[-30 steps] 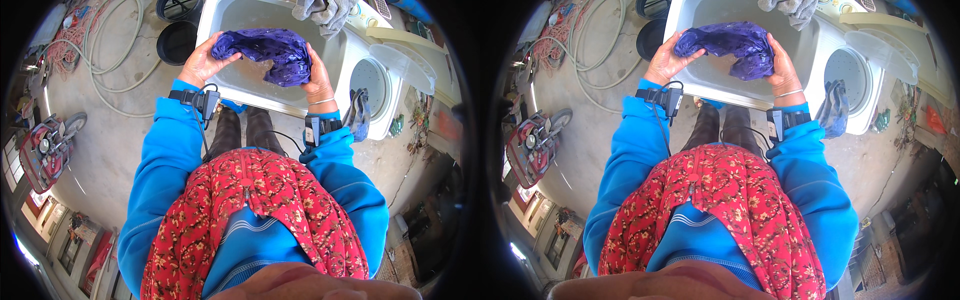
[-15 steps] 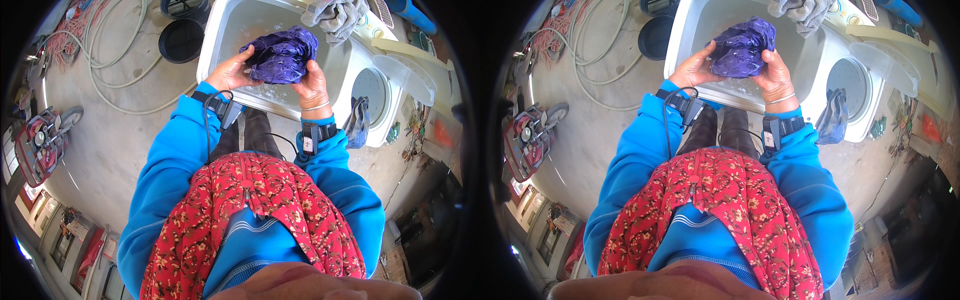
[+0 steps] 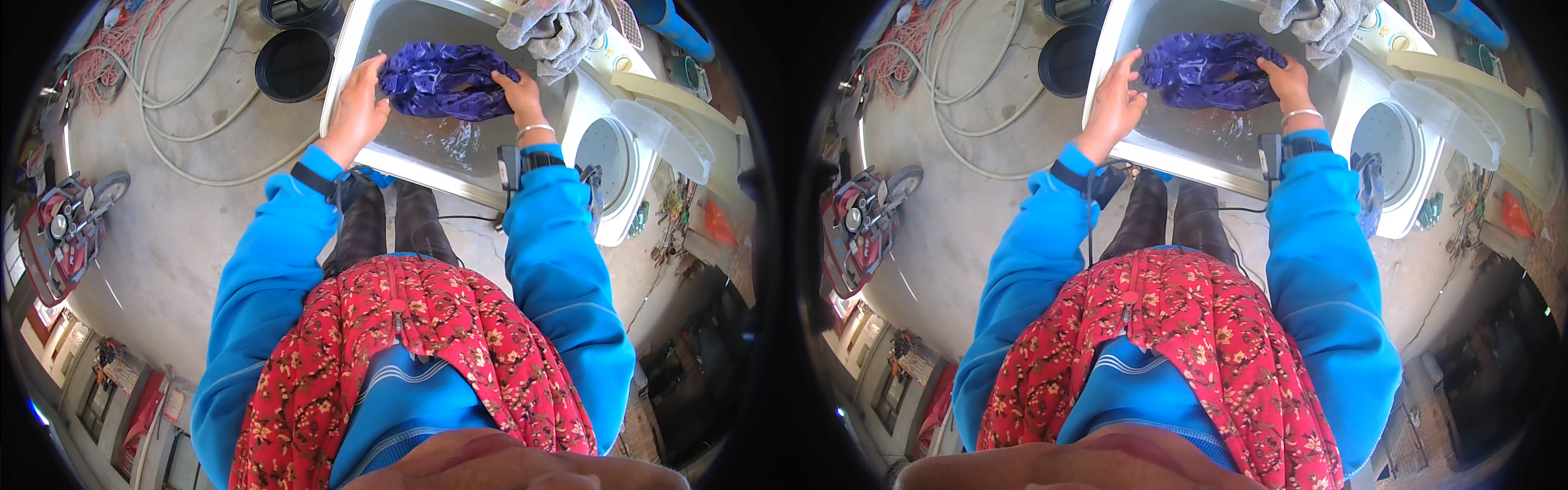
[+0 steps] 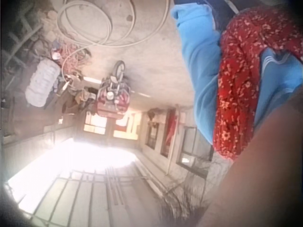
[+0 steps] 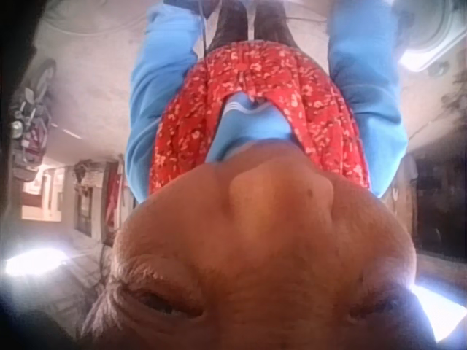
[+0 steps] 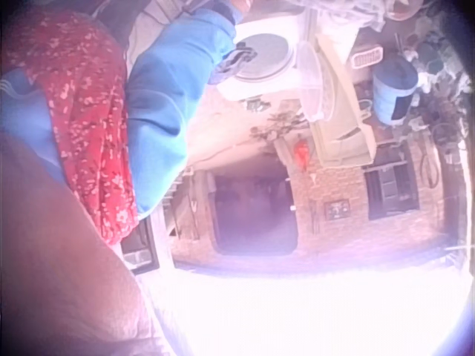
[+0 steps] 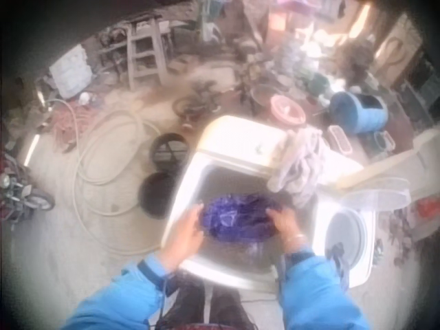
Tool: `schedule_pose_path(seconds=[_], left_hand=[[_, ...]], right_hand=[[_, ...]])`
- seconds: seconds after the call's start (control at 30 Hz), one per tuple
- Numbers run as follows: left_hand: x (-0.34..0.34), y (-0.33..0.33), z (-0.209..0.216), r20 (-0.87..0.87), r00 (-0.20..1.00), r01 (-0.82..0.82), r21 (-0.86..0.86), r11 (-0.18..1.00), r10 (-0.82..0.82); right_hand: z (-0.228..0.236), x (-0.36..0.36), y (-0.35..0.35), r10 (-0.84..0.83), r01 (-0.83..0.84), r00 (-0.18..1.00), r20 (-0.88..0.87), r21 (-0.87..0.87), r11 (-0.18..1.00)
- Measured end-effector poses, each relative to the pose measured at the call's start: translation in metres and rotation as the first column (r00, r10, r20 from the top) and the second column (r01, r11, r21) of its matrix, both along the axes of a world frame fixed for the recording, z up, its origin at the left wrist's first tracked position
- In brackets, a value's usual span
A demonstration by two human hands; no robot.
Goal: The person washes two pieces of clothing by hand in a twin-tub washing machine. They submerge, scrub, and rinse a purple garment, then repeat the process with a blue garment, wringing each before setting it aside.
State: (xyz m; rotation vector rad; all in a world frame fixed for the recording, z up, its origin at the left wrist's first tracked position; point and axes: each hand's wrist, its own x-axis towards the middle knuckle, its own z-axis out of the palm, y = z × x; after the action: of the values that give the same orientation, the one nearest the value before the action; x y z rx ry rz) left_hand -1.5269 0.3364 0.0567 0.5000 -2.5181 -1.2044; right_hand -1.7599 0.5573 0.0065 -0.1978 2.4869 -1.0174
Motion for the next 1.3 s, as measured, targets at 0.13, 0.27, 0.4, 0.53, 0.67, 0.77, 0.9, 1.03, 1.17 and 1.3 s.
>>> schedule_pose_path(seconds=[0.13, 0.27, 0.4, 0.53, 0.67, 0.77, 0.9, 1.03, 1.17, 1.3], left_hand=[[0.012, -0.014, 0.006, -0.05, 0.984, 0.149, -0.293, 0.944, -0.171], [0.016, -0.017, 0.0, -0.035, 0.978, 0.186, -0.308, 0.933, -0.207], [0.018, -0.018, -0.001, -0.104, 0.979, 0.14, -0.286, 0.948, -0.176], [0.018, -0.02, 0.001, -0.117, 0.98, 0.129, -0.256, 0.958, -0.163], [0.018, -0.02, 0.001, -0.117, 0.982, 0.112, -0.272, 0.956, -0.148], [0.016, -0.019, 0.001, -0.094, 0.981, 0.137, -0.282, 0.95, -0.17], [0.007, -0.018, 0.006, 0.09, 0.978, 0.201, -0.153, 0.968, -0.189], [-0.013, -0.017, 0.011, 0.202, 0.954, 0.03, 0.67, 0.742, -0.222], [-0.024, -0.015, 0.008, 0.24, 0.944, -0.253, 0.967, -0.029, -0.226], [-0.024, -0.002, -0.02, -0.193, 0.98, 0.148, 0.859, -0.49, -0.042]], right_hand=[[-0.036, 0.014, -0.013, 0.37, -0.255, 0.921, -0.121, 0.53, 0.809], [-0.076, 0.051, -0.026, 0.817, -0.71, 0.562, 0.125, 0.58, 0.399], [-0.114, 0.049, -0.01, 0.875, -0.859, 0.388, 0.29, 0.457, 0.229], [-0.139, 0.032, 0.02, 0.602, -0.607, 0.741, 0.297, 0.681, 0.41], [-0.128, 0.042, 0.022, 0.678, -0.726, 0.622, 0.391, 0.613, 0.312], [-0.078, 0.052, 0.003, 0.54, -0.667, 0.687, 0.486, 0.126, 0.734], [0.033, 0.07, -0.017, 0.461, -0.181, 0.682, 0.567, -0.48, 0.858], [0.134, 0.093, -0.036, 0.619, -0.322, 0.752, 0.227, -0.693, 0.645], [0.164, 0.113, -0.064, 0.376, -0.373, 0.909, -0.179, -0.749, 0.547], [0.132, 0.13, -0.083, 0.109, -0.507, 0.762, -0.639, -0.482, 0.714]])
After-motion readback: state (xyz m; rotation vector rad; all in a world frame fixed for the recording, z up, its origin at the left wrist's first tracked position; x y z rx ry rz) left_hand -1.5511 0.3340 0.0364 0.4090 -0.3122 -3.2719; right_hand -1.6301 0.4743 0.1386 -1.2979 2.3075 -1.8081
